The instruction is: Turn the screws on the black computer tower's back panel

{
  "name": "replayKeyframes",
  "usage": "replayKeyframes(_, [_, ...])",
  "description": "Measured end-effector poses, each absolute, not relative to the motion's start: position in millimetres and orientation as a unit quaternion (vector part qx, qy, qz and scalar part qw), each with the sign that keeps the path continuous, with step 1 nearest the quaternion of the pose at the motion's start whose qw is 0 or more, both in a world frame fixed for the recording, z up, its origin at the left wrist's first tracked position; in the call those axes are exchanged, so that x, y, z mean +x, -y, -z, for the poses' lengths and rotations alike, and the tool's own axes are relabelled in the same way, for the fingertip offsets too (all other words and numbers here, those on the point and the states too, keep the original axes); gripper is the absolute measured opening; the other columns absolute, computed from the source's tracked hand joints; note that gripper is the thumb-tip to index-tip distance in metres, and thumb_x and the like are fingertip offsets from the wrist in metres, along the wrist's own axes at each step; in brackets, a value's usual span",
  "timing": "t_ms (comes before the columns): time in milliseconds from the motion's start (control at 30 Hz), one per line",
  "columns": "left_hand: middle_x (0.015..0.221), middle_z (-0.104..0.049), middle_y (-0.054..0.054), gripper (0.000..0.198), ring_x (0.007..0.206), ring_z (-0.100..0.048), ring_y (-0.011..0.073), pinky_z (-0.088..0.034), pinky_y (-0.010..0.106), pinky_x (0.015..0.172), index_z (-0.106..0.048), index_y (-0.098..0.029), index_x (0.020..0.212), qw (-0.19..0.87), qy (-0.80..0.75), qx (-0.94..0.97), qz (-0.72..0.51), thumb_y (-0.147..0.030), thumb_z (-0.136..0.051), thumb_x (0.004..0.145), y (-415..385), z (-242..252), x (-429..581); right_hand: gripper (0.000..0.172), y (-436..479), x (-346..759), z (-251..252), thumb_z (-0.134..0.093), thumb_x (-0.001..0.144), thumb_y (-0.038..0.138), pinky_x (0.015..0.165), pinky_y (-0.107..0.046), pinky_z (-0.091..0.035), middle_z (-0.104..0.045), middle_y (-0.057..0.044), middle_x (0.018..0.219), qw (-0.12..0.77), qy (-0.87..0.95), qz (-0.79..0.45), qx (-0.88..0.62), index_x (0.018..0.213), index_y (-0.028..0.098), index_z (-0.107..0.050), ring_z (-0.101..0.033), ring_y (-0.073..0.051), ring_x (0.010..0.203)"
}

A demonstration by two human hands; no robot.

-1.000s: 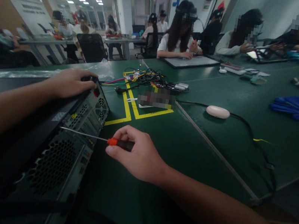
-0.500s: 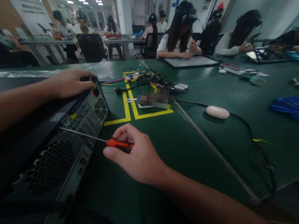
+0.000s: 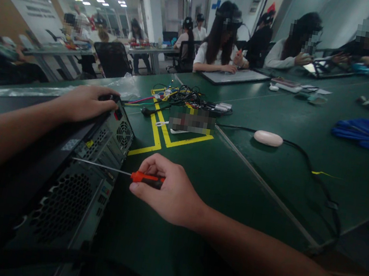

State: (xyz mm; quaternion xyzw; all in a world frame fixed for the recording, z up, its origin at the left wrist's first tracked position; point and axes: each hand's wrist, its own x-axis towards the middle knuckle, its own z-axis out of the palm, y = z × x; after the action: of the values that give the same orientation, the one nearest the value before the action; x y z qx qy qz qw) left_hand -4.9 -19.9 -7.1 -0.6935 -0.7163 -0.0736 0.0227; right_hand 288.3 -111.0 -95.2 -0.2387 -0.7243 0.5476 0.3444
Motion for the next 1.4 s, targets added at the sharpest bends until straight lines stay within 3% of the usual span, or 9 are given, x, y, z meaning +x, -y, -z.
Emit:
replayKeyframes(1133, [0.141,-0.06,0.017,0.078,0.129,-0.056,0.0347,-0.04,0.049,0.111,-0.058,-0.011,0.139,0.027,0.716,-0.694,0.063,-0.059,-0.037,0.082,18,9,-8,0.018,113,286,94,-0.074,0.083,0.029,0.07,-0.027,-0.046,-0.065,0.001,0.084,0.337,0.708,-0.56,-0.269,0.092,0.018,-0.063,-0.057,-0.012,0.074])
replayKeyframes(1400, [0.139,-0.061,0.019,0.079,0.127,-0.057,0.0353,-0.04,0.048,0.111,-0.059,-0.01,0.138,0.024,0.713,-0.698,0.068,-0.061,-0.037,0.081,17,9,-9,0.017,112,285,95,-0.07,0.088,0.033,0.069,-0.027,-0.046,-0.067,-0.001,0.083,0.331,0.692,-0.583,-0.268,0.091,0.016,-0.068,-0.06,-0.013,0.075])
